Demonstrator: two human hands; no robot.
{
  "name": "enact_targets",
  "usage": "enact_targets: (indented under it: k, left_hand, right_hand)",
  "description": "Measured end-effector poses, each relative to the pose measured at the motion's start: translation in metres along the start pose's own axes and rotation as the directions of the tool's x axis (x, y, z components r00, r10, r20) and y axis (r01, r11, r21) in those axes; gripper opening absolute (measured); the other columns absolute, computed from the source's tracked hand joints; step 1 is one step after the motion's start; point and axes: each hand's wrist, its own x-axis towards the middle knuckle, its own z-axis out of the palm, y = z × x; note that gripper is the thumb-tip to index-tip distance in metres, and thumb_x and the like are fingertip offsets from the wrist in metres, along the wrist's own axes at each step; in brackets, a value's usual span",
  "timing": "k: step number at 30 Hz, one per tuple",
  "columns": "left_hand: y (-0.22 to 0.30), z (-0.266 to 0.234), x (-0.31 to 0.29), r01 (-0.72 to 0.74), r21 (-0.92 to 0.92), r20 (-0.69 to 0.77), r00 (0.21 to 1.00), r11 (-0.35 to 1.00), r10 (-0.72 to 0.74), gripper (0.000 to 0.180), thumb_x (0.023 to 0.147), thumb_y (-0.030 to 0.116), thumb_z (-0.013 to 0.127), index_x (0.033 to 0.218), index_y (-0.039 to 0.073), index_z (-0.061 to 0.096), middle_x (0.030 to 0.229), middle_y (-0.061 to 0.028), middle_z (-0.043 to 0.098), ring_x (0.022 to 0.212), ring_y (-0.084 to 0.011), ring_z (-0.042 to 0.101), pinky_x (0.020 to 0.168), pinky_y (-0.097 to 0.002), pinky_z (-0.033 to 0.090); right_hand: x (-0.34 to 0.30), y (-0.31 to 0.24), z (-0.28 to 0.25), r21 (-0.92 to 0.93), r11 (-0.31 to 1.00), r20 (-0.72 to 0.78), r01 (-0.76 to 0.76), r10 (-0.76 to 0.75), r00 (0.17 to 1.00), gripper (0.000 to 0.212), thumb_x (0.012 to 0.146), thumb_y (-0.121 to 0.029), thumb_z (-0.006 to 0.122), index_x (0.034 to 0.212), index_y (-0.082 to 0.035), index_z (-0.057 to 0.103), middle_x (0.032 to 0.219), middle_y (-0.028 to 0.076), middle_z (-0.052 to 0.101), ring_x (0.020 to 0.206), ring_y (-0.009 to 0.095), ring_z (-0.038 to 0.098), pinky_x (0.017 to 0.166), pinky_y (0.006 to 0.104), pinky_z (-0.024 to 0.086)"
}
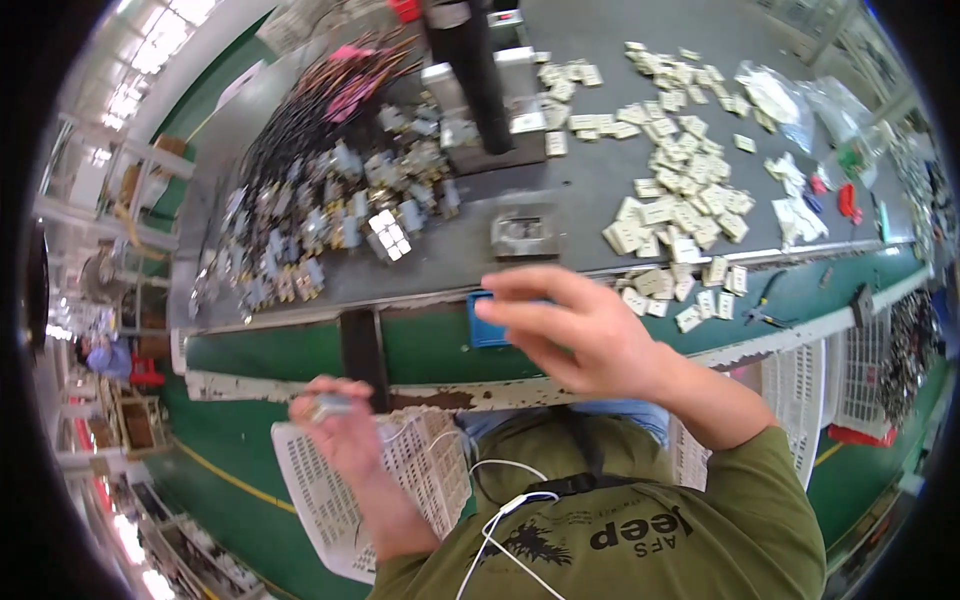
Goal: Assembling electronic components by attaching wires and small connectors at a factory workstation.
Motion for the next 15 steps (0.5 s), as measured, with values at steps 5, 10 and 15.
enact_targets:
  k: [5, 10, 15]
  left_hand:
    - [0.038, -0.097, -0.025, 0.115, 0.376, -0.092, 0.992, 0.919, -0.087, 0.055, 0.089, 0.025, 0.065, 0.133, 0.006, 0.039, 0.115, -0.0118, 0.051, 0.103, -0.0227, 0.05, 0.094, -0.0368, 0.04]
    - [0.012, -0.148, -0.027, 0.061, 0.289, -0.377, 0.925, 0.955, 0.055, 0.037, 0.093, 0.018, 0.059, 0.124, 0.004, 0.046, 0.128, -0.0119, 0.05, 0.117, -0.0226, 0.048, 0.101, -0.0342, 0.037]
    - [0.011, -0.289, -0.096, 0.197, -0.113, -0.809, 0.551, 0.974, -0.205, 0.045, 0.097, 0.021, 0.049, 0.134, -0.004, 0.042, 0.134, -0.017, 0.047, 0.122, -0.0263, 0.047, 0.107, -0.036, 0.035]
  right_hand:
    - [0.008, 0.067, -0.049, -0.338, 0.912, -0.197, -0.233, 0.174, 0.965, 0.041, 0.081, 0.003, 0.062, 0.12, -0.007, 0.059, 0.122, 0.012, 0.059, 0.11, 0.031, 0.057, 0.092, 0.0366, 0.047]
    - [0.005, 0.176, -0.089, -0.705, 0.628, -0.16, -0.331, 0.313, 0.936, 0.043, 0.087, -0.007, 0.055, 0.13, -0.009, 0.05, 0.132, 0.013, 0.052, 0.12, 0.033, 0.05, 0.1, 0.0386, 0.042]
    - [0.044, 0.222, -0.064, -0.725, 0.554, -0.047, -0.41, 0.553, 0.832, 0.035, 0.085, -0.005, 0.048, 0.119, -0.001, 0.055, 0.119, 0.02, 0.058, 0.11, 0.035, 0.056, 0.095, 0.0418, 0.044]
